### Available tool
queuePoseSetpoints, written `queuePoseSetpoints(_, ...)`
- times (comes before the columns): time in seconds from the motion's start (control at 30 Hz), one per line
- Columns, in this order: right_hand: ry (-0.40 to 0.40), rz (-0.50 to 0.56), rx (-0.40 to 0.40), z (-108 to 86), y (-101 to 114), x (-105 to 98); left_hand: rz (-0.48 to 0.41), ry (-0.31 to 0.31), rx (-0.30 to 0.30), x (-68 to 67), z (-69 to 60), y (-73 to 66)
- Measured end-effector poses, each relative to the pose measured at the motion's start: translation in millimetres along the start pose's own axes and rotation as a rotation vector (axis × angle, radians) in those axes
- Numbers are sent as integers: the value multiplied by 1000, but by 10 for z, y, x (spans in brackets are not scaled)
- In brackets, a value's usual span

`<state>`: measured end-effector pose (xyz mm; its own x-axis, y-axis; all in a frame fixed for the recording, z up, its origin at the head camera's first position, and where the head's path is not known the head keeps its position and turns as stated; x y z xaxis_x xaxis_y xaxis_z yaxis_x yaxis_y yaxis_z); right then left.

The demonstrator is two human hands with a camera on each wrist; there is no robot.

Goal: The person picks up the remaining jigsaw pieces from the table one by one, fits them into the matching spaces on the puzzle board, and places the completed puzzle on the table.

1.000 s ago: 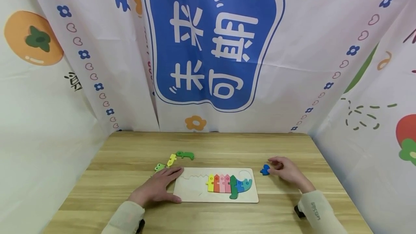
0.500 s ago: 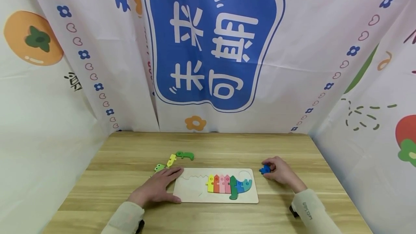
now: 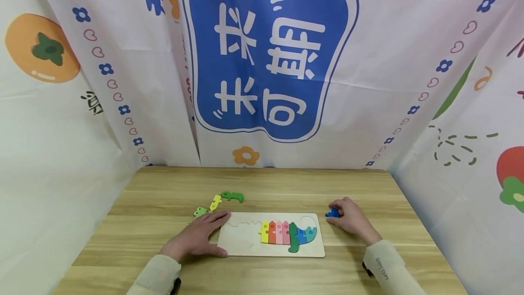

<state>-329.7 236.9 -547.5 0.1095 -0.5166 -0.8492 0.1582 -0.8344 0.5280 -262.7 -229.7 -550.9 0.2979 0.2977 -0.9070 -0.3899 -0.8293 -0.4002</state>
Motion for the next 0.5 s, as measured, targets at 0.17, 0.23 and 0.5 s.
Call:
queuePoseSetpoints(0.17,-10,-12,5,13,-11,2,1,0,6,0,-7,-5)
queuePoseSetpoints(0.23,-18,-16,8,12,-17,-5,-1,0,11,-8,-16,-17)
queuePoseSetpoints(0.5,-23,-18,25,-8,16,4,-9,4,17,-39,-25,-42)
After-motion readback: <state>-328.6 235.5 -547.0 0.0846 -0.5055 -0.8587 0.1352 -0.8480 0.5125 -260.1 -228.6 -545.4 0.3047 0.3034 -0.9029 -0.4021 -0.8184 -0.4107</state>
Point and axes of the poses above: each hand's wrist, its own z-axis towards the middle knuckle, its own x-axis out of the palm, y = z × x, the point moved 4 cm from there along z, towards the middle knuckle, and after that the axes turned 1 degree about z, right-handed, at the moved point
